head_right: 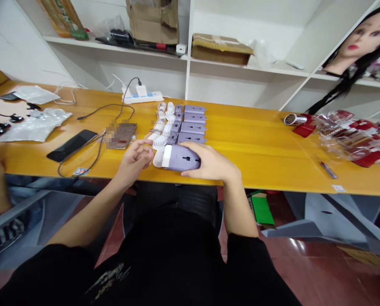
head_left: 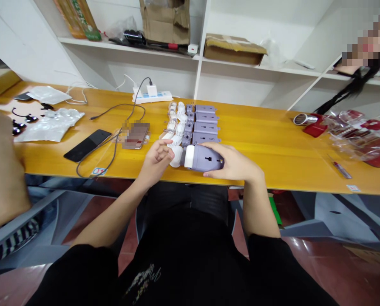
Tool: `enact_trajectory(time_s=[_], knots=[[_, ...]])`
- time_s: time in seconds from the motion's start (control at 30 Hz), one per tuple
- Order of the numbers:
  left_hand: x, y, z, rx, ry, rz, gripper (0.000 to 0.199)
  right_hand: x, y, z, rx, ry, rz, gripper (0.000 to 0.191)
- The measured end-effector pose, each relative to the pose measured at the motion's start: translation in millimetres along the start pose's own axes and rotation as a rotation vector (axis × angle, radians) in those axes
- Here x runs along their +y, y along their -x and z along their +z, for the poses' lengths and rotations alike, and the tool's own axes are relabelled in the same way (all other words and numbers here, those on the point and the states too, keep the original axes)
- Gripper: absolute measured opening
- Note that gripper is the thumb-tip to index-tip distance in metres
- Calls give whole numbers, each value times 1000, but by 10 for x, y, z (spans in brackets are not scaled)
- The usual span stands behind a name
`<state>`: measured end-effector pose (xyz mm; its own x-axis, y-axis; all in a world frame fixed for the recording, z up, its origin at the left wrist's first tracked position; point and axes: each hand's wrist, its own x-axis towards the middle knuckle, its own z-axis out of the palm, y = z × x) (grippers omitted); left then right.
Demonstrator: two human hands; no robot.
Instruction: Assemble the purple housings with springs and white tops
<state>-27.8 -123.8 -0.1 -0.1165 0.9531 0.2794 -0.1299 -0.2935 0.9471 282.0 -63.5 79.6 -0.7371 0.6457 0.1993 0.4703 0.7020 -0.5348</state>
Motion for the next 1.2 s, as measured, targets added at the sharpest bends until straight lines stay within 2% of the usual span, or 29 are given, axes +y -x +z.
enact_trajectory(time_s=[0.1, 0.17, 0.27, 0.33, 0.47, 0.53, 0.6, 0.67, 0.77, 0.87, 1.07, 1.2], knots=[[-48, -116, -157, 153, -130, 137, 45, 44, 42, -60, 6, 13, 22, 98], [-104, -195, -292, 254, -266, 178, 46, 83, 57, -85, 6, 19, 45, 97], [-205, -273, -511, 271, -494, 177, 51, 134, 62, -103, 4, 24, 77, 96], [-260, -285, -639, 202, -604, 153, 57, 156, 58, -104, -3, 24, 93, 96], [-280, -247, -803, -90, -771, 55, 82, 188, 58, -97, -11, 27, 97, 97], [-246, -236, -849, -194, -859, -6, 93, 209, 62, -90, -9, 32, 87, 98], [-201, -240, -884, -241, -937, -44, 94, 233, 66, -81, -5, 37, 80, 99], [-156, -246, -908, -251, -974, -56, 86, 256, 66, -71, -3, 36, 75, 99], [-90, -214, -886, -163, -891, -22, 80, 273, 53, -48, -4, 26, 61, 101], [-16, -118, -742, -87, -734, 54, 81, 241, 21, -3, -1, 15, 20, 103], [104, 75, -322, -180, -599, 133, 77, 103, -82, 174, -30, -30, -80, 101], [99, 118, -210, -268, -464, 114, 76, 88, -126, 236, -65, -35, -127, 97]])
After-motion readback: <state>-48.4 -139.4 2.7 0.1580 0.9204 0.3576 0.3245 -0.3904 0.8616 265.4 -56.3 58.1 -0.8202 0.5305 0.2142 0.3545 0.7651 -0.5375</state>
